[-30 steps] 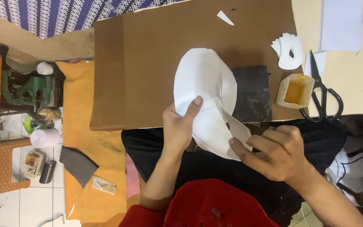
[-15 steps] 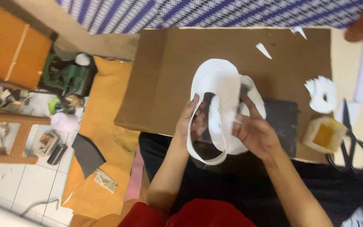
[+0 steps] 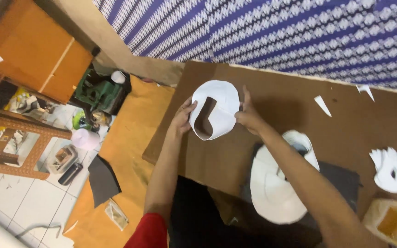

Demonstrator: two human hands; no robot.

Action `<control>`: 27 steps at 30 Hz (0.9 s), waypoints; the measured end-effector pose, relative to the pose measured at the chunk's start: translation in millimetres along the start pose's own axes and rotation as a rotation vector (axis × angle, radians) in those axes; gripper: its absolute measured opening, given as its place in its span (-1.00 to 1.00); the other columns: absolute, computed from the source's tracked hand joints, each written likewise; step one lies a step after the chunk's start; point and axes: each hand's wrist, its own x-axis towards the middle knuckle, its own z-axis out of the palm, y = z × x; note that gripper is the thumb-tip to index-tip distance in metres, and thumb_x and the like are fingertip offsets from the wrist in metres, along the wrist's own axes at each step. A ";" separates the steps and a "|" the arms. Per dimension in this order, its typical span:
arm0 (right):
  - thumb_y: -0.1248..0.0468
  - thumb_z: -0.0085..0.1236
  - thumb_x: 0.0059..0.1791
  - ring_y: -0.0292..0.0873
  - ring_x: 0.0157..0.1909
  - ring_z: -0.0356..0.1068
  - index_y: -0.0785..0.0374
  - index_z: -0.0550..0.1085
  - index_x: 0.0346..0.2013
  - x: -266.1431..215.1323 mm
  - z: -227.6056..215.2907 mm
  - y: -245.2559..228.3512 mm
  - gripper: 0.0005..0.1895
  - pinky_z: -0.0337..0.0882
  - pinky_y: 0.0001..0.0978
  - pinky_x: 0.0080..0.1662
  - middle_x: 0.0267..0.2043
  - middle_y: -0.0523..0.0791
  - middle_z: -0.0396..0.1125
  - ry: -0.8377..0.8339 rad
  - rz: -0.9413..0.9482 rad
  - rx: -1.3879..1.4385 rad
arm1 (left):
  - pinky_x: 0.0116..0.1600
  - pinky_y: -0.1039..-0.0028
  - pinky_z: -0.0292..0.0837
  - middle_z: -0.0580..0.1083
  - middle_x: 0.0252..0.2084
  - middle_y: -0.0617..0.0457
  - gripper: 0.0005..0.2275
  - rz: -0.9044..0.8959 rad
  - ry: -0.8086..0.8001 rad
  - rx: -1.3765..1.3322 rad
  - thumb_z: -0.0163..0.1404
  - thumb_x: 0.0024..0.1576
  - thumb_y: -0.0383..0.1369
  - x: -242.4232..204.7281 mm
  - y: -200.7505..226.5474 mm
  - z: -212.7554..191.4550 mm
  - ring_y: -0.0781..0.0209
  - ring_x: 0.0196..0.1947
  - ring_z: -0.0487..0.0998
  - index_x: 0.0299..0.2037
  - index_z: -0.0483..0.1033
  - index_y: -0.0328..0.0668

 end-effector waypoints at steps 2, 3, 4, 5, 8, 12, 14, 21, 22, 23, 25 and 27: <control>0.68 -0.14 -0.18 0.45 0.38 0.15 -0.08 -0.41 0.56 40.6 4.8 13.3 0.19 0.40 0.32 0.15 0.39 0.36 0.00 0.003 0.011 -0.050 | -0.02 0.30 0.65 0.58 -0.04 -0.14 -0.53 0.021 0.039 0.015 0.18 0.19 -0.39 27.4 6.0 -16.3 0.06 -0.11 0.67 0.32 0.39 -0.17; 0.68 -0.14 -0.19 0.42 0.36 0.18 -0.11 -0.41 0.56 63.2 5.6 23.4 0.20 0.43 0.29 0.13 0.38 0.34 0.02 0.014 0.005 -0.051 | 0.02 0.29 0.64 0.58 -0.04 -0.13 -0.53 0.037 0.094 0.060 0.22 0.17 -0.34 41.9 8.2 -25.5 0.04 -0.08 0.66 0.29 0.42 -0.21; 0.69 -0.13 -0.19 0.39 0.35 0.21 -0.14 -0.40 0.56 83.2 6.7 36.6 0.21 0.46 0.25 0.10 0.37 0.33 0.05 0.028 0.007 -0.049 | 0.05 0.28 0.62 0.58 -0.05 -0.13 -0.52 0.044 0.152 0.106 0.26 0.16 -0.29 54.0 7.3 -36.0 0.01 -0.05 0.65 0.26 0.45 -0.25; 0.69 -0.13 -0.19 0.39 0.35 0.21 -0.14 -0.40 0.56 94.4 10.2 35.2 0.21 0.46 0.25 0.10 0.37 0.33 0.05 0.024 0.004 -0.047 | 0.05 0.28 0.62 0.58 -0.05 -0.13 -0.52 0.049 0.154 0.108 0.26 0.16 -0.29 66.3 11.2 -42.9 0.01 -0.05 0.65 0.26 0.45 -0.25; 0.70 -0.18 -0.15 0.45 0.34 0.19 -0.12 -0.43 0.55 120.2 20.3 29.7 0.17 0.44 0.28 0.13 0.37 0.37 0.04 0.015 -0.036 0.077 | 0.07 0.25 0.60 0.56 -0.04 -0.19 -0.50 0.076 0.196 0.150 0.28 0.15 -0.26 102.1 19.3 -65.0 -0.05 0.00 0.61 0.24 0.46 -0.34; 0.62 0.07 -0.12 0.38 0.44 0.04 0.06 -0.41 0.55 158.0 24.1 41.4 0.17 0.34 0.17 0.30 0.49 0.33 -0.26 0.092 -0.116 0.102 | 0.21 0.08 0.46 0.44 0.15 -0.31 -0.48 0.132 0.350 0.287 0.24 0.19 -0.19 132.6 42.2 -67.5 -0.16 0.18 0.47 0.26 0.39 -0.30; 0.52 0.31 -0.13 0.34 0.53 -0.11 0.17 -0.41 0.54 174.7 24.6 58.6 0.25 0.27 0.08 0.40 0.59 0.25 -0.52 0.133 -0.127 0.077 | 0.37 -0.04 0.31 0.31 0.34 -0.41 -0.40 0.132 0.421 0.382 0.14 0.26 -0.12 131.6 52.9 -63.7 -0.29 0.36 0.31 0.41 0.24 -0.29; 0.35 0.09 0.04 0.22 0.39 0.20 0.24 -0.19 0.49 159.5 29.1 70.9 -0.15 0.35 0.04 0.33 0.41 0.27 0.02 0.152 -0.026 -0.236 | 0.47 -0.01 0.08 0.13 0.42 -0.49 -0.34 0.582 0.274 0.497 0.16 0.18 -0.24 73.3 13.2 -67.3 -0.38 0.43 0.11 0.41 0.17 -0.41; 0.23 0.19 0.05 0.19 0.37 0.23 0.16 -0.21 0.51 170.4 29.3 86.1 -0.07 0.36 0.02 0.31 0.42 0.23 0.05 0.184 -0.005 -0.258 | 0.52 -0.08 -0.09 -0.02 0.49 -0.54 -0.22 0.625 0.089 0.428 0.21 0.12 -0.45 66.7 0.9 -75.3 -0.44 0.49 -0.05 0.49 -0.02 -0.45; 0.23 0.19 0.05 0.19 0.37 0.23 0.16 -0.21 0.51 178.7 30.3 96.0 -0.07 0.36 0.02 0.31 0.42 0.23 0.05 0.181 -0.006 -0.261 | 0.52 -0.08 -0.09 -0.02 0.49 -0.54 -0.22 0.628 0.092 0.427 0.21 0.12 -0.45 46.9 2.5 -66.4 -0.44 0.49 -0.05 0.49 -0.02 -0.45; 0.13 0.31 -0.01 0.06 0.26 0.37 0.12 -0.08 0.50 198.2 31.9 113.6 -0.05 0.49 -0.11 0.19 0.31 0.14 0.22 0.275 0.008 -0.334 | 0.54 -0.09 -0.11 -0.10 0.53 -0.49 0.27 0.510 0.123 0.504 0.44 -0.30 0.05 10.8 7.7 -47.6 -0.39 0.51 -0.11 0.52 -0.18 -0.35; 0.13 0.31 0.00 -0.04 0.22 0.39 0.09 -0.07 0.50 220.2 31.8 127.4 -0.06 0.50 -0.21 0.16 0.26 0.07 0.27 0.312 0.010 -0.270 | 0.54 -0.05 -0.05 0.02 0.49 -0.43 0.32 0.507 0.201 0.766 0.47 -0.45 0.07 -1.4 19.7 -17.7 -0.36 0.49 0.01 0.51 -0.09 -0.31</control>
